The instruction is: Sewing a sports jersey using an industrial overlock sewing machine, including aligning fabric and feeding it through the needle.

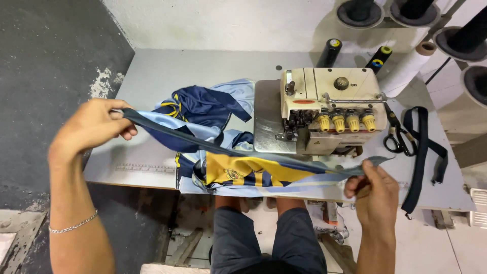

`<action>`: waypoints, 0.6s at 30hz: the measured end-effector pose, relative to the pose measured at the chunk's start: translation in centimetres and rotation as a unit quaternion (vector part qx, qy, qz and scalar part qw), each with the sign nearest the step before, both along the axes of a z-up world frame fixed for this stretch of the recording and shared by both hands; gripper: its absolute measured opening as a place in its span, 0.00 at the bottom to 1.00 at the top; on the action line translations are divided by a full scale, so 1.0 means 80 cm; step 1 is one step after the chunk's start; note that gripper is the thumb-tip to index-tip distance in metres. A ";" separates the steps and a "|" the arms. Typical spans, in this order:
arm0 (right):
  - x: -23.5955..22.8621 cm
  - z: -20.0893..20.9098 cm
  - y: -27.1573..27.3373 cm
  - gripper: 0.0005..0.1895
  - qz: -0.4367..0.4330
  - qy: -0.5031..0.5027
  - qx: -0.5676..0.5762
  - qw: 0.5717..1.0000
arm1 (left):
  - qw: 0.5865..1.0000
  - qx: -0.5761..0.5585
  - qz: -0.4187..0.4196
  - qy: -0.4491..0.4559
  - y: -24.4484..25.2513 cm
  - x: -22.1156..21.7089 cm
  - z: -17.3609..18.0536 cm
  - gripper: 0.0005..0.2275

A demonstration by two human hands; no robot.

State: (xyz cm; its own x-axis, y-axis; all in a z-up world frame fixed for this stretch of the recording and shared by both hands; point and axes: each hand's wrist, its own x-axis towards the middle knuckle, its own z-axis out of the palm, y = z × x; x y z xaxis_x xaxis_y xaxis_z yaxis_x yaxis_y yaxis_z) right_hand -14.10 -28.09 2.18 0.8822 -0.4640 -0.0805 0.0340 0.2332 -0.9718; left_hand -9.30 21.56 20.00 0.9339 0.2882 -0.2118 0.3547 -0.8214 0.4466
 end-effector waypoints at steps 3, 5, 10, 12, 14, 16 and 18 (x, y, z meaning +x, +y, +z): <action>-0.023 -0.002 0.003 0.15 0.178 0.001 0.093 0.980 | 0.988 -0.127 0.073 -0.038 0.027 -0.026 0.009 0.09; -0.044 0.007 0.010 0.20 0.444 -0.113 0.124 0.880 | 0.922 -0.158 0.170 -0.309 0.087 -0.045 -0.032 0.12; -0.052 0.028 0.050 0.20 0.424 0.033 0.033 0.905 | 0.668 0.283 0.272 -0.633 0.087 0.121 -0.030 0.08; -0.039 0.027 0.070 0.22 0.477 0.006 -0.095 0.874 | 0.642 0.274 0.319 -0.641 0.057 0.258 -0.065 0.22; -0.029 0.031 0.109 0.23 0.389 0.228 -0.110 0.886 | 0.854 0.207 -0.138 -0.457 -0.002 0.404 -0.079 0.11; -0.030 -0.005 0.117 0.23 0.403 0.217 -0.087 0.885 | 0.886 0.238 -0.238 -0.318 -0.098 0.329 -0.052 0.03; -0.035 -0.030 0.104 0.22 0.431 0.216 -0.083 0.872 | 0.904 0.247 -0.309 -0.164 -0.157 0.236 -0.093 0.17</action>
State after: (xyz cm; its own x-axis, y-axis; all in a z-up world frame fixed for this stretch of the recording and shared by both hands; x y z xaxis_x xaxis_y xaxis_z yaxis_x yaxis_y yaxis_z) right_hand -16.87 -19.80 -0.18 0.8128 0.3201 -0.4867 -0.4620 -0.1548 -0.8733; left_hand 9.61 8.98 12.59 0.9382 -0.3258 0.1169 -0.3245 -0.9454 -0.0305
